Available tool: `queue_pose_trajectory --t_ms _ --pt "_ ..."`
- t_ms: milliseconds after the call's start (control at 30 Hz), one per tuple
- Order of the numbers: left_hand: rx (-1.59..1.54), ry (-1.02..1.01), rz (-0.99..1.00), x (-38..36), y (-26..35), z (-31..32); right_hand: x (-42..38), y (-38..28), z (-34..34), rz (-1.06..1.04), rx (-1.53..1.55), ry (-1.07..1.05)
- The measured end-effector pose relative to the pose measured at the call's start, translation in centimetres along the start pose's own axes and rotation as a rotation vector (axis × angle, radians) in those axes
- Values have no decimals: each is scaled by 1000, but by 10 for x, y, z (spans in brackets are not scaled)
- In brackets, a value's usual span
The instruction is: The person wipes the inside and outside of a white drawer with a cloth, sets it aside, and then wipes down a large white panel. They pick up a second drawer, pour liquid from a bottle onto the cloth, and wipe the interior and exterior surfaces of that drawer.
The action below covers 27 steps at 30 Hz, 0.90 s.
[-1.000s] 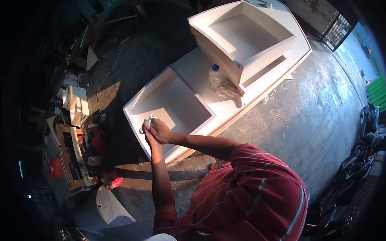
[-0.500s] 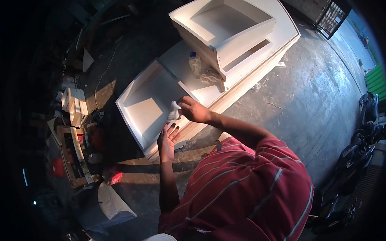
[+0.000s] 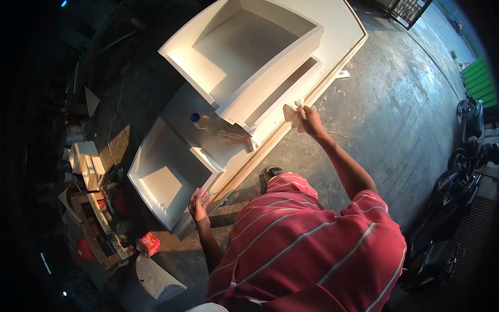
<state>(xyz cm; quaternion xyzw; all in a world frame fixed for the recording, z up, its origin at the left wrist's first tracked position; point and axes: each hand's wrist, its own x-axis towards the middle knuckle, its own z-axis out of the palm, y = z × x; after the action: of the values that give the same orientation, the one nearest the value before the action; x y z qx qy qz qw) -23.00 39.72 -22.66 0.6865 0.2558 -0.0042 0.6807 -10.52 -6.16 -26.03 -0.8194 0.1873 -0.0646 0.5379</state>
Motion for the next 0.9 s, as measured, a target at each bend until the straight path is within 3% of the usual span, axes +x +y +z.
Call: queue_pose_trajectory --t_ms 100,233,333,367,400,433,500,567,633,767,833,867,900 --pt "8 -88 98 20 25 42 -1 -14 2 78 -86 -279" --pt "370 -95 434 91 36 94 -14 -24 18 49 -68 -414" --pt "498 -77 549 140 52 138 -15 -13 29 79 -116 -449" --pt "554 -83 709 163 46 144 -15 -13 33 73 -118 -463" --pt "345 -85 729 183 29 153 -16 -15 37 -64 -194 -513" --pt "345 -72 723 187 34 157 -18 -26 41 -202 -268 -561" --pt "455 -113 577 188 48 161 -26 -43 53 -243 -286 -682" --pt "480 -74 574 184 53 161 -35 -63 69 -273 -216 -789" --pt "457 -90 668 189 44 152 -41 -83 89 -627 -211 -822" --pt "319 -87 704 211 -4 122 -63 -186 110 -560 323 -492" --pt "-11 -426 394 222 -33 103 -56 -240 127 -732 434 -302" --pt "466 -107 566 170 25 123 -47 -258 143 -766 477 -249" --pt "570 -86 719 163 16 117 -33 -274 163 -799 521 -195"
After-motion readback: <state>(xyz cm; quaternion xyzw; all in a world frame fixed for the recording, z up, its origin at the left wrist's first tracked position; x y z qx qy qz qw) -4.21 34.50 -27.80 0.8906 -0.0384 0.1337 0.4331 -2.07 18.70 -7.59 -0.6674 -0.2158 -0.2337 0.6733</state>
